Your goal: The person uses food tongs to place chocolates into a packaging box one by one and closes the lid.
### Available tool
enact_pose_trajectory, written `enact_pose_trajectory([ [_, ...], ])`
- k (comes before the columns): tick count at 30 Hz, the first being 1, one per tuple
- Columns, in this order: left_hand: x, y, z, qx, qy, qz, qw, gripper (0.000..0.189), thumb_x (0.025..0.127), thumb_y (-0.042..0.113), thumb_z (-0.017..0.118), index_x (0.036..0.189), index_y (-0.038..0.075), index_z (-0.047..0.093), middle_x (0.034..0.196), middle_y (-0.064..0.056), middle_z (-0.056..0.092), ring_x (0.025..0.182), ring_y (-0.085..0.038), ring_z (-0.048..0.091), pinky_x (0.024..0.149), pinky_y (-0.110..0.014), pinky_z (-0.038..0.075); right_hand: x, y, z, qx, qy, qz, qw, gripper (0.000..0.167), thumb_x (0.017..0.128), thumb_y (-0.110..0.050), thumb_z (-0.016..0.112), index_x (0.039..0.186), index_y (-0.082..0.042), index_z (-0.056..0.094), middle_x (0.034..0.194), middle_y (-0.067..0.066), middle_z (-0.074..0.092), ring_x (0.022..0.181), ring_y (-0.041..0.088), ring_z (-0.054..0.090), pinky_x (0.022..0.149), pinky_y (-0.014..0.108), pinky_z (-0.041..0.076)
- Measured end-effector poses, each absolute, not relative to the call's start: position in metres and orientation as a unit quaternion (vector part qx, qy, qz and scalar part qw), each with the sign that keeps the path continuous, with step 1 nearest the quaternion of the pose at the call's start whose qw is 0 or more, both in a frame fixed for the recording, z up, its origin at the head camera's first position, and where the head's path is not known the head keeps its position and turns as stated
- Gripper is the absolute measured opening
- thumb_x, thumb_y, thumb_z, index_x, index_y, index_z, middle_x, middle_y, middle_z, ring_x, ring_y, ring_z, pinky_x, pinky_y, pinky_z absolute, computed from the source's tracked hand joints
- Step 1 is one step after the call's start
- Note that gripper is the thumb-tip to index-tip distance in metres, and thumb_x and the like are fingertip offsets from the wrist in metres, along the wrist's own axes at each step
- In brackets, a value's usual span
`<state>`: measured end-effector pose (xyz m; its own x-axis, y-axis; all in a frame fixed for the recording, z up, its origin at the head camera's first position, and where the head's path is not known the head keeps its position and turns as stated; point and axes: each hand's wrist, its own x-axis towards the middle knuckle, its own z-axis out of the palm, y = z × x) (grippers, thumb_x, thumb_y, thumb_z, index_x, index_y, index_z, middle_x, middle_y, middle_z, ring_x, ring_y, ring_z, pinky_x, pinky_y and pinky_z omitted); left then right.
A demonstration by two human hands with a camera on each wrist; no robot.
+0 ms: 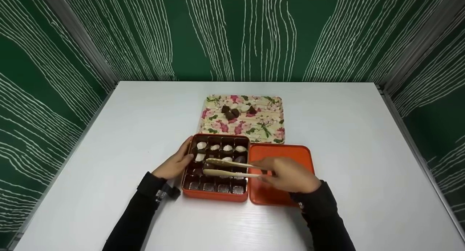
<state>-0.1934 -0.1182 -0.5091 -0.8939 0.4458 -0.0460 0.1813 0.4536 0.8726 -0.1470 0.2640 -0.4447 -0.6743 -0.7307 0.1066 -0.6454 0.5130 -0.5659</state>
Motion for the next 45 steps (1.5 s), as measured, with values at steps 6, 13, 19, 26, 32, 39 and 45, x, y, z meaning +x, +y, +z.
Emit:
enact_pose_trajectory([
  [6,-0.193,-0.119,-0.508,0.198,0.841,0.484,0.140,0.068,0.109,0.013,0.036,0.163,-0.001,-0.003,0.166,-0.031,0.012,0.120,-0.045,0.050,0.110,-0.046,0.034,-0.147,0.263,-0.446,-0.402,0.865,-0.290,0.074,0.038,0.098,-0.006,0.068,0.136,-0.006,0.066,0.126,0.012,0.070,0.097,0.016,0.069,0.077,0.031,0.055],
  [13,-0.194,-0.118,-0.509,0.198,0.844,0.480,0.133,0.069,0.108,0.012,0.038,0.163,-0.002,-0.002,0.165,-0.032,0.011,0.149,-0.044,0.028,0.124,-0.048,0.023,-0.147,0.261,-0.446,-0.399,0.864,-0.294,0.087,0.042,0.097,-0.002,0.067,0.138,-0.006,0.065,0.128,0.013,0.069,0.090,0.008,0.063,0.071,0.027,0.048],
  [19,-0.194,-0.118,-0.507,0.191,0.848,0.475,0.136,0.070,0.108,0.014,0.039,0.164,0.001,-0.002,0.166,-0.029,0.012,0.150,-0.042,0.025,0.125,-0.046,0.021,-0.146,0.260,-0.445,-0.400,0.861,-0.300,0.090,0.042,0.098,-0.004,0.068,0.140,-0.007,0.064,0.128,0.013,0.068,0.084,0.005,0.058,0.067,0.026,0.043],
  [26,-0.194,-0.119,-0.507,0.193,0.845,0.479,0.136,0.070,0.108,0.015,0.039,0.164,0.002,-0.002,0.166,-0.030,0.011,0.150,-0.044,0.024,0.125,-0.047,0.020,-0.148,0.259,-0.446,-0.392,0.870,-0.291,0.072,0.041,0.099,-0.005,0.067,0.140,-0.005,0.063,0.129,0.013,0.068,0.093,0.014,0.064,0.073,0.027,0.047],
  [32,-0.194,-0.120,-0.507,0.194,0.843,0.482,0.137,0.070,0.109,0.014,0.038,0.164,0.001,-0.003,0.166,-0.030,0.011,0.151,-0.043,0.023,0.125,-0.047,0.019,-0.153,0.259,-0.447,-0.372,0.875,-0.308,0.024,0.044,0.098,-0.002,0.067,0.142,-0.005,0.061,0.125,0.013,0.069,0.079,0.003,0.051,0.065,0.026,0.040],
  [39,-0.193,-0.120,-0.507,0.196,0.841,0.483,0.145,0.069,0.110,0.014,0.036,0.163,0.001,-0.005,0.167,-0.029,0.009,0.152,-0.041,0.022,0.125,-0.047,0.021,-0.159,0.253,-0.449,-0.315,0.889,-0.321,-0.086,0.049,0.096,-0.004,0.070,0.144,-0.006,0.059,0.106,-0.001,0.067,0.073,0.004,0.046,0.062,0.024,0.037],
  [45,-0.193,-0.119,-0.508,0.187,0.846,0.479,0.137,0.070,0.109,0.015,0.039,0.164,0.003,-0.002,0.166,-0.029,0.012,0.150,-0.044,0.024,0.125,-0.048,0.019,-0.163,0.246,-0.449,-0.233,0.911,-0.311,-0.139,0.049,0.099,-0.006,0.067,0.147,-0.004,0.055,0.105,0.007,0.065,0.072,0.011,0.044,0.065,0.027,0.032],
])
